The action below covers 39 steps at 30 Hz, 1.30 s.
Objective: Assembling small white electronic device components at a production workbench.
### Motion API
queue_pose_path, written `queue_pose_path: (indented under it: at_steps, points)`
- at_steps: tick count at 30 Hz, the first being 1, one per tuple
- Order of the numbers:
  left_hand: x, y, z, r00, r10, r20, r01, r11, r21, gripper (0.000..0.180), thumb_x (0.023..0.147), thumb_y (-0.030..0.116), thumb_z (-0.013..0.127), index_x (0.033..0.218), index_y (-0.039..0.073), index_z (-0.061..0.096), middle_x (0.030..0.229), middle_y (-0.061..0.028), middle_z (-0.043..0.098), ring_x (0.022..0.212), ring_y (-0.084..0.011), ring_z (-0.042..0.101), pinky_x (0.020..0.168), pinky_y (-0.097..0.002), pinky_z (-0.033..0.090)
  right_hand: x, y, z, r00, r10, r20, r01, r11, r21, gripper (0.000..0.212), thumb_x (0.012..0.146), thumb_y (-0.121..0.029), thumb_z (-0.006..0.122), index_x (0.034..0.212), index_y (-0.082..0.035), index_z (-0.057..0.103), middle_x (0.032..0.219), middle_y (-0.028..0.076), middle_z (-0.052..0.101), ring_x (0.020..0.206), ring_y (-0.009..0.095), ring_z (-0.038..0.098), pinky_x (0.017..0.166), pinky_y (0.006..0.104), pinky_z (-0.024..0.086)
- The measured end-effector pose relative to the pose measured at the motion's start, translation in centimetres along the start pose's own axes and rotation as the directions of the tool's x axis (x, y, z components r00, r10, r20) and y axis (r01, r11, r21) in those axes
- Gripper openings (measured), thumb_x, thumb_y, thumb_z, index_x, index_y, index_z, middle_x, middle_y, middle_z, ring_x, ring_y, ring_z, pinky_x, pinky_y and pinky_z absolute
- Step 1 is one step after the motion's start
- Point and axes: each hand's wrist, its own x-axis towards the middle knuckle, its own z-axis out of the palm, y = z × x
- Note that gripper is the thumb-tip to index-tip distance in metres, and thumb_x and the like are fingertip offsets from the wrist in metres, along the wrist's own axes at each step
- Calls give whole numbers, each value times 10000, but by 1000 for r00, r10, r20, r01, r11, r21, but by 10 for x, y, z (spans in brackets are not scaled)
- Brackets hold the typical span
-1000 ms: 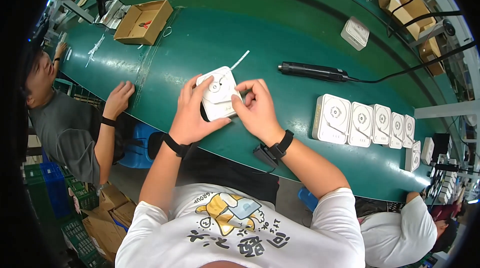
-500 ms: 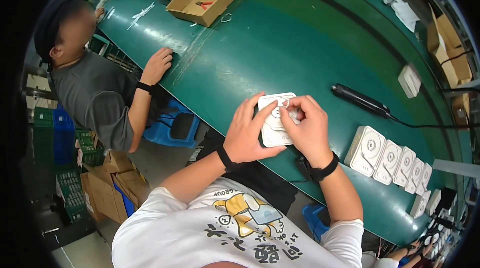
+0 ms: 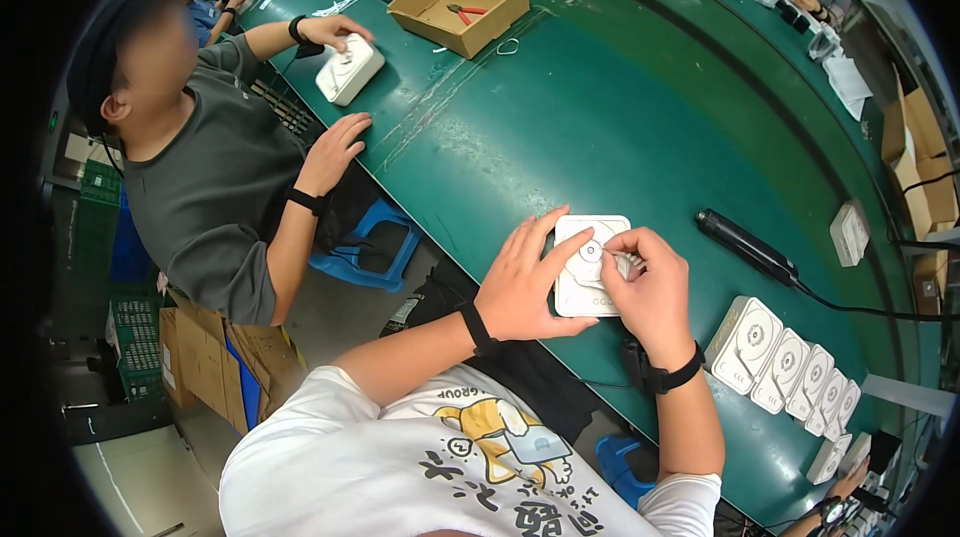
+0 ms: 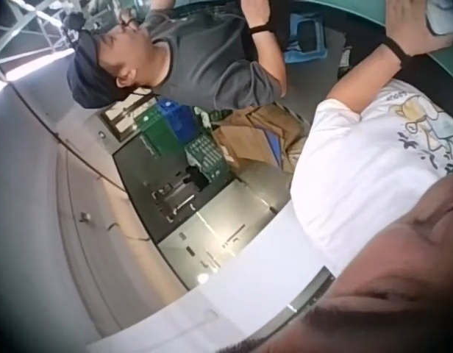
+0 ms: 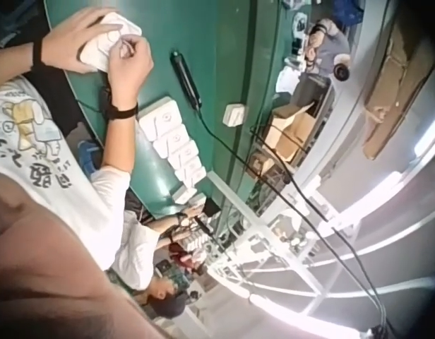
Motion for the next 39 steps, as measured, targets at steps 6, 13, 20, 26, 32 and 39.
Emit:
queue_pose_path:
  at_steps: [6, 13, 20, 26, 32, 39]
  points:
    - [1, 2, 1, 1000, -4, 2, 4, 1000, -3, 1179, 820, 614, 1012, 1788, 144, 529, 1797, -316, 434, 1555, -595, 533, 1356, -712, 417, -2, 8, -6, 997, -63, -50, 63, 998, 5, 101, 985, -50, 875, 1049, -14, 805, 946, 11, 783, 733, 83, 612, 694, 277, 517]
    - [0, -3, 2, 999, 16, -28, -15, 1000, 16, 1146, 792, 588, 1020, 1751, 134, 587, 1784, -327, 457, 1530, -583, 558, 1317, -693, 452, -1, 8, -1, 988, -152, 13, 153, 981, -119, 151, 986, -29, 882, 1121, -14, 816, 977, 52, 814, 746, 118, 670, 713, 274, 567]
    - [2, -3, 8, 1000, 20, -18, -20, 999, 34, 1146, 780, 577, 1027, 1743, 128, 598, 1791, -322, 462, 1544, -565, 556, 1312, -679, 452, -3, 1, -1, 992, -118, -51, 116, 993, -30, 256, 1002, -47, 894, 1250, -39, 829, 998, 71, 837, 737, 119, 677, 686, 284, 572]
    - [3, 1, 7, 999, 24, -36, -22, 999, 39, 1093, 816, 588, 999, 1727, 126, 612, 1778, -309, 465, 1504, -570, 578, 1322, -719, 440, -6, 4, 11, 972, -211, -108, 197, 972, -126, 272, 1007, -42, 892, 1272, -53, 832, 1002, 74, 846, 725, 155, 687, 680, 318, 584]
    - [19, -20, -5, 998, -49, -31, 42, 976, -215, 777, 947, 382, 962, 1606, 81, 679, 1597, -256, 634, 1416, -433, 672, 1237, -574, 528, -7, 8, 20, 912, -379, -159, 327, 903, -278, 370, 1004, -20, 875, 1364, -81, 818, 1008, 74, 851, 730, 221, 699, 701, 371, 606]
    - [60, -19, -21, 972, -195, -135, 89, 827, -554, 384, 1012, 161, 922, 1342, 42, 764, 1126, -162, 804, 1055, -272, 797, 955, -376, 622, -8, 9, 13, 899, -435, -51, 392, 851, -350, 458, 948, 50, 801, 1381, -99, 818, 1039, 84, 837, 850, 283, 745, 786, 426, 638]
